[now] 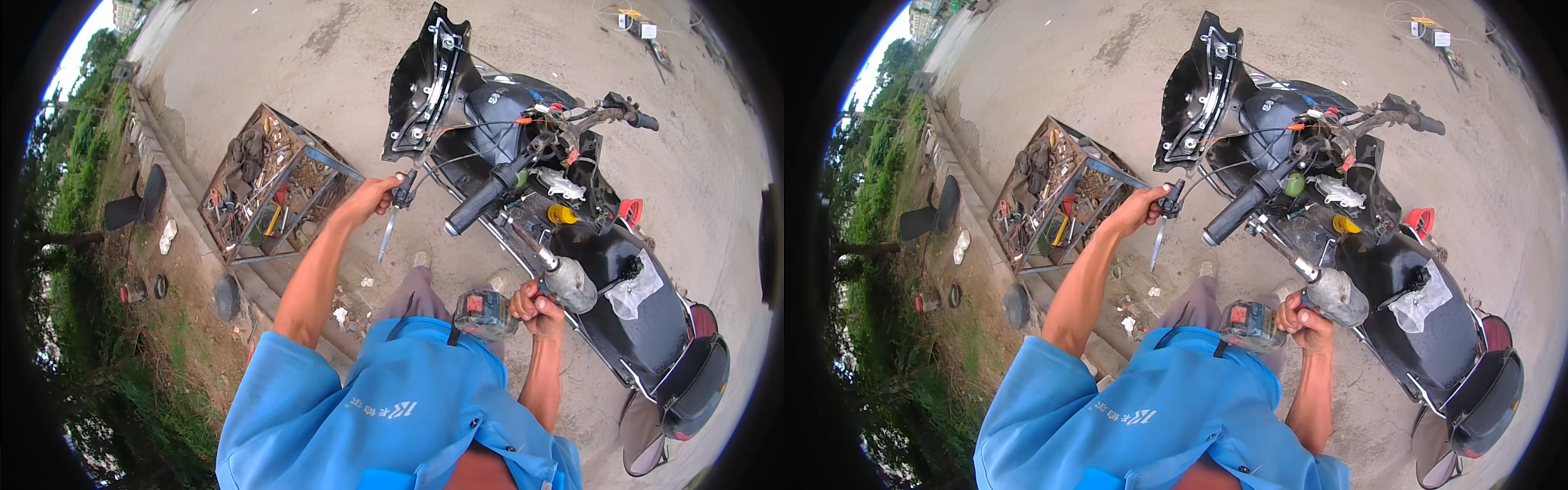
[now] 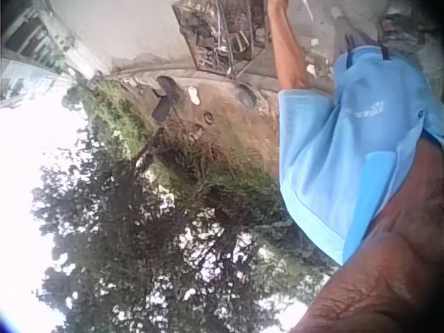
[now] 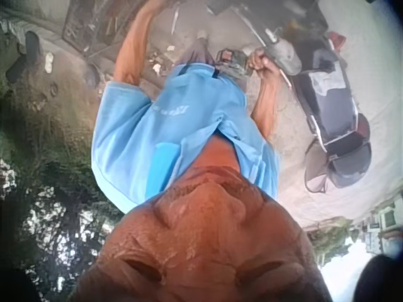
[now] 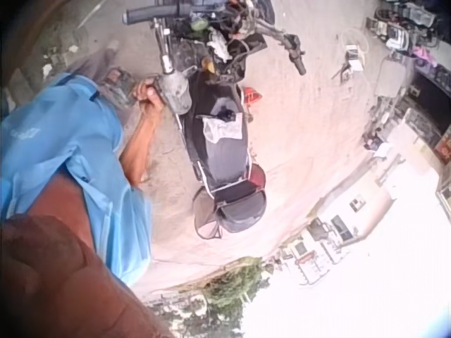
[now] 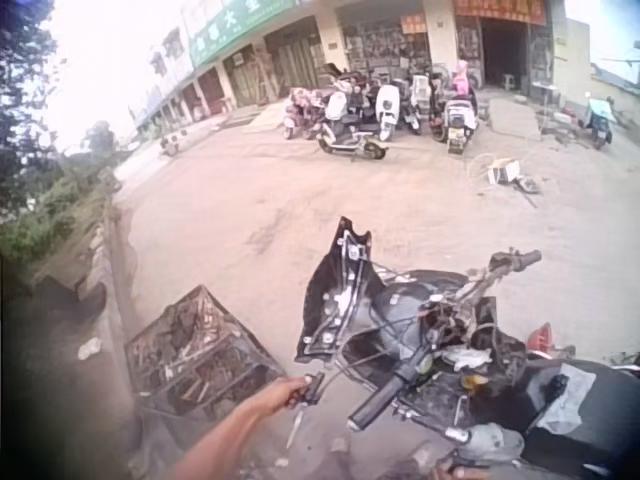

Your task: The person works on the handle and wiring of a motorcycle using a power drill and by hand.

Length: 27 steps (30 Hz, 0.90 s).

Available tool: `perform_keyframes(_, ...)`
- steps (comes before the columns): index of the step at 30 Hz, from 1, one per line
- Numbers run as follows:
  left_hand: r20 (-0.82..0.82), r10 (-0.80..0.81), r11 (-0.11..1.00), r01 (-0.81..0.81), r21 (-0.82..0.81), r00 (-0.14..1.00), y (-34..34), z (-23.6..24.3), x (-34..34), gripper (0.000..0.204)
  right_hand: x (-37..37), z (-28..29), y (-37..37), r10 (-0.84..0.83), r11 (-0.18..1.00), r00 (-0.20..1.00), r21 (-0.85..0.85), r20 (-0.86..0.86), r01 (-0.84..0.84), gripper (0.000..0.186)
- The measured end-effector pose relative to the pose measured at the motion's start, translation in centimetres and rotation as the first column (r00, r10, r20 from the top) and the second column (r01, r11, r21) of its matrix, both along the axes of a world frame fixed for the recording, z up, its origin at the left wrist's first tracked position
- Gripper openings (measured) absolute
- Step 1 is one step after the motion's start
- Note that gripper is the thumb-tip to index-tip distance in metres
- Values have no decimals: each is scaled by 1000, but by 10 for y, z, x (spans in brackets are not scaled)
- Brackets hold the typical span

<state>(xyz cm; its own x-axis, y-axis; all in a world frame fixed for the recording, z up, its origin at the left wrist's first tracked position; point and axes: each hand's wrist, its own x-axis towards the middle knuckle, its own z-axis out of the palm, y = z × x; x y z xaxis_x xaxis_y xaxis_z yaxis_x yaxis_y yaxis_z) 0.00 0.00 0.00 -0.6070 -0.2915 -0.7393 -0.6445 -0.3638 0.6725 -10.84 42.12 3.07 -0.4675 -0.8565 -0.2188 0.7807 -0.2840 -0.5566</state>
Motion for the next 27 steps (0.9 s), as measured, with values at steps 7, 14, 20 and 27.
perform_keyframes(7, 140, -506, 750, 514, -417, 851, 7, -56, -43, 59, 59, 11, -60, -192, 981, 981, -42, -10, 192, 28)
perform_keyframes(14, -102, -336, 883, 276, -379, 936, 22, -100, -56, 55, 98, 19, -76, -327, 944, 945, -41, 33, 328, 29)
perform_keyframes(20, -198, -199, 939, 129, -320, 960, 31, -77, -56, 50, 104, 24, -81, -376, 925, 925, -37, 57, 378, 28)
perform_keyframes(27, -171, -265, 793, 114, -598, 949, -7, 25, -76, 61, 94, 25, -89, -382, 919, 920, -74, 83, 388, 27)
